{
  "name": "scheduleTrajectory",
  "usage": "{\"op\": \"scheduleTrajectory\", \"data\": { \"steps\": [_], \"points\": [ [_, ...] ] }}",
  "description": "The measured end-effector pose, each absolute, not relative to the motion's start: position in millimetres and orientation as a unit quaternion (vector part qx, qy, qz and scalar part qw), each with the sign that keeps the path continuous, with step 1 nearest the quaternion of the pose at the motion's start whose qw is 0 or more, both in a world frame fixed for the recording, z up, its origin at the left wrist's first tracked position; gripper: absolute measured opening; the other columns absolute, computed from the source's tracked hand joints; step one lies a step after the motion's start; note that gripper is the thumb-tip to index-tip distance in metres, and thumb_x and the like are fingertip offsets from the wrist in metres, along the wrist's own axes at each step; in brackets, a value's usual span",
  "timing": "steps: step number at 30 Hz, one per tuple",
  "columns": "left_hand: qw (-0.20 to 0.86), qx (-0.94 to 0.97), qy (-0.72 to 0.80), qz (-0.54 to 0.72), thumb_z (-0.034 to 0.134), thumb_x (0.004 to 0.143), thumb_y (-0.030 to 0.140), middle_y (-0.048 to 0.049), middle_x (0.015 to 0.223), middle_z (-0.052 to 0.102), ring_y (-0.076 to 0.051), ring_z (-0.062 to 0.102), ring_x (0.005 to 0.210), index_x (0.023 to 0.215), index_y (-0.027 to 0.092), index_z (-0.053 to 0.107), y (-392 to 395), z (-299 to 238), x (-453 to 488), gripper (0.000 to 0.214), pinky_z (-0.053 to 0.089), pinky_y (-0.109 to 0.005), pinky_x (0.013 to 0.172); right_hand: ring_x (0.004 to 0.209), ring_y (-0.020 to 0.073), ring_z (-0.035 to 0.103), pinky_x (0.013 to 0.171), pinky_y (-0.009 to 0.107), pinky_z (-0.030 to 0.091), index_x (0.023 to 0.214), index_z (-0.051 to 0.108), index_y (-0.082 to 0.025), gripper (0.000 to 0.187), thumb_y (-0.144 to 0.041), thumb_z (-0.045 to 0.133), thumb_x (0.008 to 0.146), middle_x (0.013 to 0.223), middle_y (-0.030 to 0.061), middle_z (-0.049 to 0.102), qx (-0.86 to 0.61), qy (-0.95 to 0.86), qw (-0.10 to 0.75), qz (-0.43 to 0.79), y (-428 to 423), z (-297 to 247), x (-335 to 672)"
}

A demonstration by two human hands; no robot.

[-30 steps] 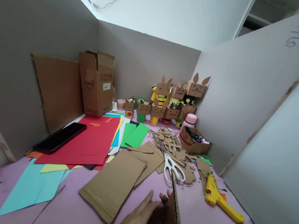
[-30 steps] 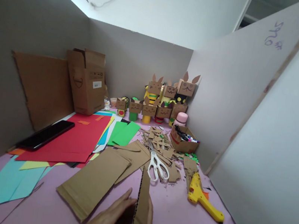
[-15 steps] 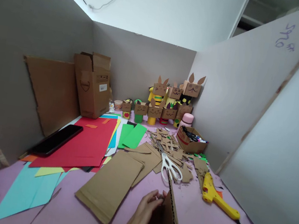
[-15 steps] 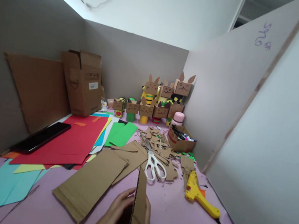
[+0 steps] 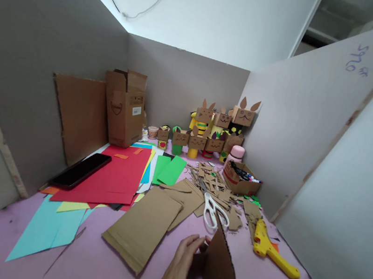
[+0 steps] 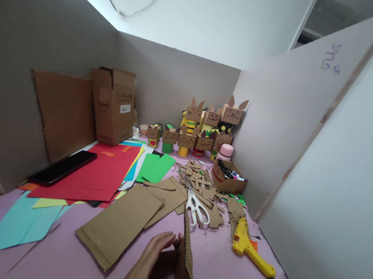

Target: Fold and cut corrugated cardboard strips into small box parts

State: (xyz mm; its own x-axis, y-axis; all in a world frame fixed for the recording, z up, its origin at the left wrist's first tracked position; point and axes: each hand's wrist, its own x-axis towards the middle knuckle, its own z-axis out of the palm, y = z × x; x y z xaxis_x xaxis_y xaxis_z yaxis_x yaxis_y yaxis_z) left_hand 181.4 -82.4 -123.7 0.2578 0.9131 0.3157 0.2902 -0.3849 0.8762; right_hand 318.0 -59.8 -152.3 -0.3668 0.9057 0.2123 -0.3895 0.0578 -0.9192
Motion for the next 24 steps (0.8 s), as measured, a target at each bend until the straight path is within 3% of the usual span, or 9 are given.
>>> {"op": "scheduleTrajectory", "data": {
  "steps": [3, 6, 11, 16, 20, 24],
  "points": [
    [0.359, 0.707, 0.391, 0.467, 0.060, 0.068, 0.017, -0.0155, 0.139, 0.032, -0.029, 0.032, 0.131, 0.137, 0.022, 0.028, -80.5, -124.2, 187.7, 0.076, 0.029, -0.044, 0.107, 0.131, 0.0253, 0.038, 0.107, 0.040, 0.031, 0.127, 0.044, -0.028, 0.078, -0.058, 0.069, 0.059, 0.138, 0.0062, 0.047, -0.254, -0.495, 0.509, 0.657, -57.3, -164.7, 323.8],
    [0.347, 0.715, 0.386, 0.469, 0.054, 0.071, 0.012, -0.0136, 0.134, 0.039, -0.027, 0.037, 0.127, 0.135, 0.023, 0.033, -80.9, -123.5, 187.2, 0.068, 0.030, -0.042, 0.106, 0.132, 0.0267, 0.036, 0.110, 0.042, 0.026, 0.125, 0.047, -0.028, 0.074, -0.055, 0.069, 0.061, 0.135, 0.0073, 0.050, -0.266, -0.540, 0.489, 0.631, -53.6, -167.9, 326.4],
    [0.367, 0.720, 0.380, 0.450, 0.058, 0.062, 0.006, -0.0140, 0.133, 0.035, -0.028, 0.035, 0.127, 0.136, 0.022, 0.027, -84.4, -115.4, 182.0, 0.081, 0.028, -0.043, 0.107, 0.129, 0.0329, 0.038, 0.110, 0.047, 0.023, 0.120, 0.053, -0.028, 0.077, -0.063, 0.070, 0.053, 0.126, 0.0091, 0.057, -0.286, -0.586, 0.468, 0.596, -50.0, -159.5, 324.0],
    [0.386, 0.710, 0.377, 0.452, 0.061, 0.058, 0.008, -0.0120, 0.134, 0.030, -0.027, 0.033, 0.127, 0.137, 0.026, 0.014, -84.3, -120.3, 179.6, 0.094, 0.026, -0.045, 0.108, 0.121, 0.0335, 0.048, 0.100, 0.047, 0.038, 0.116, 0.054, -0.030, 0.081, -0.066, 0.072, 0.045, 0.123, 0.0080, 0.059, -0.232, -0.536, 0.467, 0.664, -54.2, -147.4, 319.0],
    [0.359, 0.715, 0.406, 0.441, 0.063, 0.059, 0.009, -0.0111, 0.132, 0.034, -0.026, 0.037, 0.124, 0.136, 0.028, 0.011, -84.1, -126.5, 179.7, 0.095, 0.030, -0.045, 0.106, 0.122, 0.0319, 0.048, 0.099, 0.047, 0.039, 0.120, 0.051, -0.030, 0.092, -0.066, 0.075, 0.039, 0.121, 0.0073, 0.061, -0.268, -0.558, 0.451, 0.643, -54.4, -134.0, 321.9],
    [0.340, 0.723, 0.394, 0.455, 0.069, 0.062, 0.017, -0.0110, 0.130, 0.033, -0.026, 0.040, 0.123, 0.137, 0.031, 0.013, -81.3, -129.9, 180.7, 0.094, 0.034, -0.044, 0.103, 0.124, 0.0281, 0.046, 0.104, 0.045, 0.035, 0.113, 0.059, -0.026, 0.070, -0.063, 0.070, 0.054, 0.115, 0.0067, 0.064, -0.308, -0.569, 0.437, 0.624, -51.1, -124.0, 328.4]
  ]
}}
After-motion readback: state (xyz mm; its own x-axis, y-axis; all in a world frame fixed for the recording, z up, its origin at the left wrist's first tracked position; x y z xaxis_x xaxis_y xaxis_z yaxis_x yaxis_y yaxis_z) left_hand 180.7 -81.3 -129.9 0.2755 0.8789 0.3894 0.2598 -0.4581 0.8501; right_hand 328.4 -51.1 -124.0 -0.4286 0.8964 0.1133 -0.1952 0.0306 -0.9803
